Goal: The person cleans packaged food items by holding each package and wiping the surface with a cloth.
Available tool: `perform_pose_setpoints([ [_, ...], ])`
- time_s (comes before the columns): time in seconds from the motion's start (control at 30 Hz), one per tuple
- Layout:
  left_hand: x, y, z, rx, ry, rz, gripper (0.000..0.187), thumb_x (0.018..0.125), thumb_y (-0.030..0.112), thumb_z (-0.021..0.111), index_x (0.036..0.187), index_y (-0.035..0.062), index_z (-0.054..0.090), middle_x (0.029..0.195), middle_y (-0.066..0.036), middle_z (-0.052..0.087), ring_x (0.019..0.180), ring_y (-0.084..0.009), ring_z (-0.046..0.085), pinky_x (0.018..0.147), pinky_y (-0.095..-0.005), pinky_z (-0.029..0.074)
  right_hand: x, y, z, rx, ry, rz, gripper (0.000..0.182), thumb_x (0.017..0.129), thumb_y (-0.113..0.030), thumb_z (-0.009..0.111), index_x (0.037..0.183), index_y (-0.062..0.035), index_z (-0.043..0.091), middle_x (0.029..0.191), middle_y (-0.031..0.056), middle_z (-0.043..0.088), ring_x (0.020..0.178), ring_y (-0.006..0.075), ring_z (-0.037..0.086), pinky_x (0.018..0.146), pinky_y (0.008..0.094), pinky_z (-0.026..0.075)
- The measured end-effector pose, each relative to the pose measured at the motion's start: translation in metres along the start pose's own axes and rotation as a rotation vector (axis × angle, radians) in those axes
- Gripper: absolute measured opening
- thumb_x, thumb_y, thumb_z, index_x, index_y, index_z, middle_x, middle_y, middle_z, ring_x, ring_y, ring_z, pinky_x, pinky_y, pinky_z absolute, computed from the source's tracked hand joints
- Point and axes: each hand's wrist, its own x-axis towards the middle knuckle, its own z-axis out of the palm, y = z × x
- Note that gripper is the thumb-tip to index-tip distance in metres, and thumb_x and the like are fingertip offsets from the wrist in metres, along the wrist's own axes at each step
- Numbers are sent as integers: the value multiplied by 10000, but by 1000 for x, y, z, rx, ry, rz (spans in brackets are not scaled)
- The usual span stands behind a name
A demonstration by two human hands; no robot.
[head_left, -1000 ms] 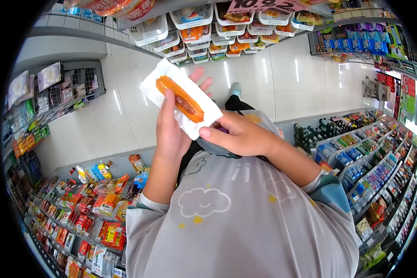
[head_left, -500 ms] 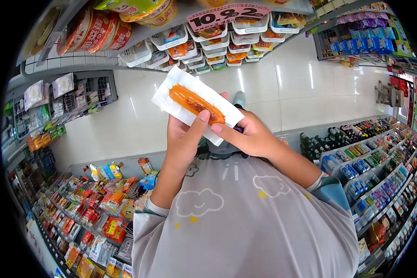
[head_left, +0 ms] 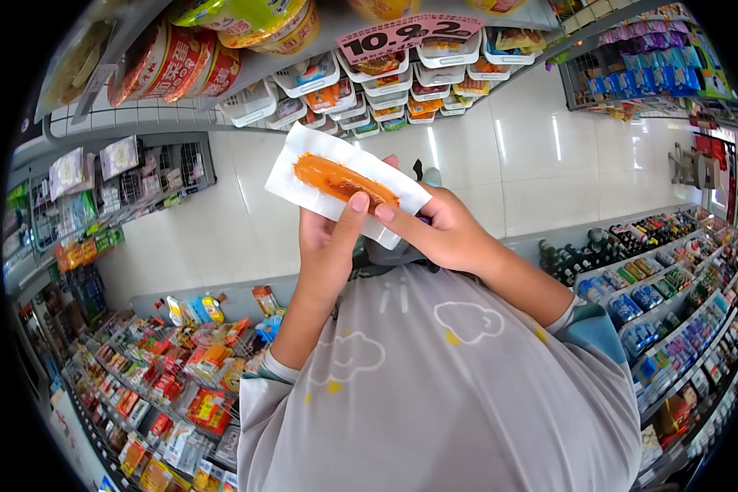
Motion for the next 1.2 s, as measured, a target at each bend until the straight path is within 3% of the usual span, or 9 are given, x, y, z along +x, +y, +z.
perform_pose_setpoints([
  [0.1, 3, 23, -17, -115, -112, -3, 576, 972, 83, 559, 1462, -3, 269, 1398, -183, 495, 1286, -239, 499, 1098, -369, 358, 10, -5, 26, 57, 39, -87, 358, 999, -274, 585, 1257, -27, 599, 961, -11, 648, 837, 49, 554, 737, 242, 464],
  [0.17, 4, 33, -35, -111, -122, 1, 597, 966, 80, 562, 1473, -1, 257, 1416, -166, 475, 1301, -239, 483, 1108, -371, 343, 19, -5, 45, 130, 102, -31, 361, 1003, -269, 578, 1263, -20, 597, 1015, 0, 661, 897, 59, 562, 798, 250, 468],
  [0.5, 16, 54, -90, -12, -143, -70, 631, 932, 81, 630, 1461, 0, 295, 1402, -110, 481, 1285, -193, 485, 1089, -347, 361, 45, -14, 83, 162, 163, 9, 386, 990, -299, 599, 1256, -19, 602, 1034, 17, 671, 907, 64, 584, 793, 237, 469],
  [0.73, 18, 54, -91, 0, -133, -60, 611, 932, 82, 639, 1445, 1, 317, 1375, -100, 498, 1259, -172, 495, 1071, -334, 378, 45, -13, 83, 202, 170, 43, 392, 997, -283, 589, 1286, -18, 581, 1092, 27, 667, 966, 77, 593, 835, 251, 471],
  [0.8, 20, 53, -89, -23, -142, -55, 595, 933, 83, 641, 1434, 5, 329, 1365, -96, 502, 1253, -172, 499, 1067, -334, 384, 44, -13, 82, 185, 166, 48, 402, 999, -281, 584, 1282, 4, 588, 1141, 43, 667, 1048, 101, 593, 907, 269, 468],
  [1.2, 23, 52, -78, 33, -140, 23, 696, 869, 13, 692, 1432, 26, 283, 1364, -104, 470, 1250, -193, 503, 1072, -362, 395, 41, -8, 69, 20, 131, -45, 337, 988, -212, 602, 1248, 2, 612, 1100, 28, 670, 985, 76, 577, 857, 263, 467],
])
